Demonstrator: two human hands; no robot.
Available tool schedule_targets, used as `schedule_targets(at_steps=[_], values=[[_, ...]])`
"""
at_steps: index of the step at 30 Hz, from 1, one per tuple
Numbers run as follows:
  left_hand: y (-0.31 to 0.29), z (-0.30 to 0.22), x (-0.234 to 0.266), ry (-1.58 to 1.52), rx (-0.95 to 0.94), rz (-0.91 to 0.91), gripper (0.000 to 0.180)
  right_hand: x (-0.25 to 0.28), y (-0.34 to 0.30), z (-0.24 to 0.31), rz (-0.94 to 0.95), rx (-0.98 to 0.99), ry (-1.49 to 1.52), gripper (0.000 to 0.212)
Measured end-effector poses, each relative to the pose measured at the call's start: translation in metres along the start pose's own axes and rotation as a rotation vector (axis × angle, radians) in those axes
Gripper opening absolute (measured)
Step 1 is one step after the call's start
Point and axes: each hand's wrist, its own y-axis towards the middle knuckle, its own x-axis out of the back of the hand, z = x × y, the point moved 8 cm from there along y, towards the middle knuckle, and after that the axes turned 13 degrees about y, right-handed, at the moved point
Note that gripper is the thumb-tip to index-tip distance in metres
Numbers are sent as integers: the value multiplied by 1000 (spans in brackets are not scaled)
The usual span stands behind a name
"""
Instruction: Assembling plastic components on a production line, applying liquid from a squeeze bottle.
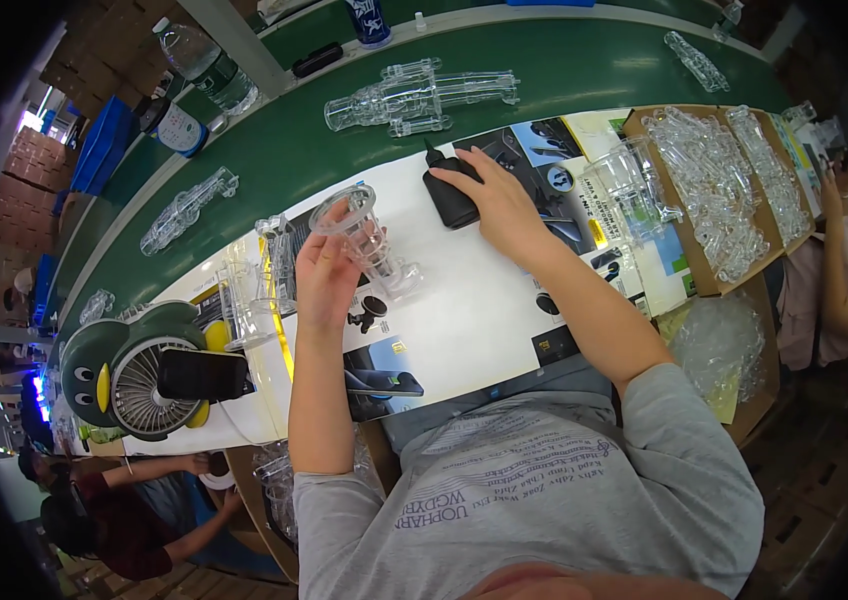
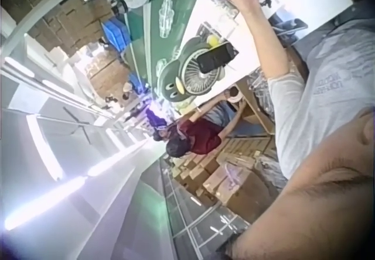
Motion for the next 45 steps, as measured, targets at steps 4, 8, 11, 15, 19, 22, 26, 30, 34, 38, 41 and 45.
schedule_targets(at_steps=[4, 8, 11, 15, 19, 22, 26, 30, 34, 38, 41, 45], values=[[-4, 2, -3, -4, 39, 30, 53, 9, 2, 23, -55, 55, 56, 66], [-7, 3, -7, 19, 17, 83, 57, 2, -6, 58, 56, 124, 598, 50], [-9, 1, -18, -30, -19, 113, 54, -9, -16, 82, 153, 182, 651, 60], [-12, 7, -8, 157, 49, 110, 58, -23, -20, 84, 371, 45, 478, 67], [-10, -6, -23, 105, -34, 131, 54, -15, -16, 73, 270, 75, 403, 54], [-7, -2, -22, 3, 19, 72, 50, -5, -12, 55, 137, -5, 503, 49], [-3, 7, -3, -32, 60, 50, 36, 10, -12, 38, -36, -149, 674, 38], [1, 12, 7, -20, 53, -1, 25, 19, -10, 27, -149, -138, 763, 34], [7, 24, 6, 56, 97, 11, 25, 16, -8, 18, -163, -159, 828, 33], [13, 34, 10, 73, 130, 23, 22, 12, -8, 16, -176, -148, 813, 44], [13, 34, 14, 88, 117, 3, 22, 14, -8, 15, -240, -104, 871, 47], [16, 38, 15, 72, 131, 33, 26, 23, -9, 23, -254, -2, 820, 50]])
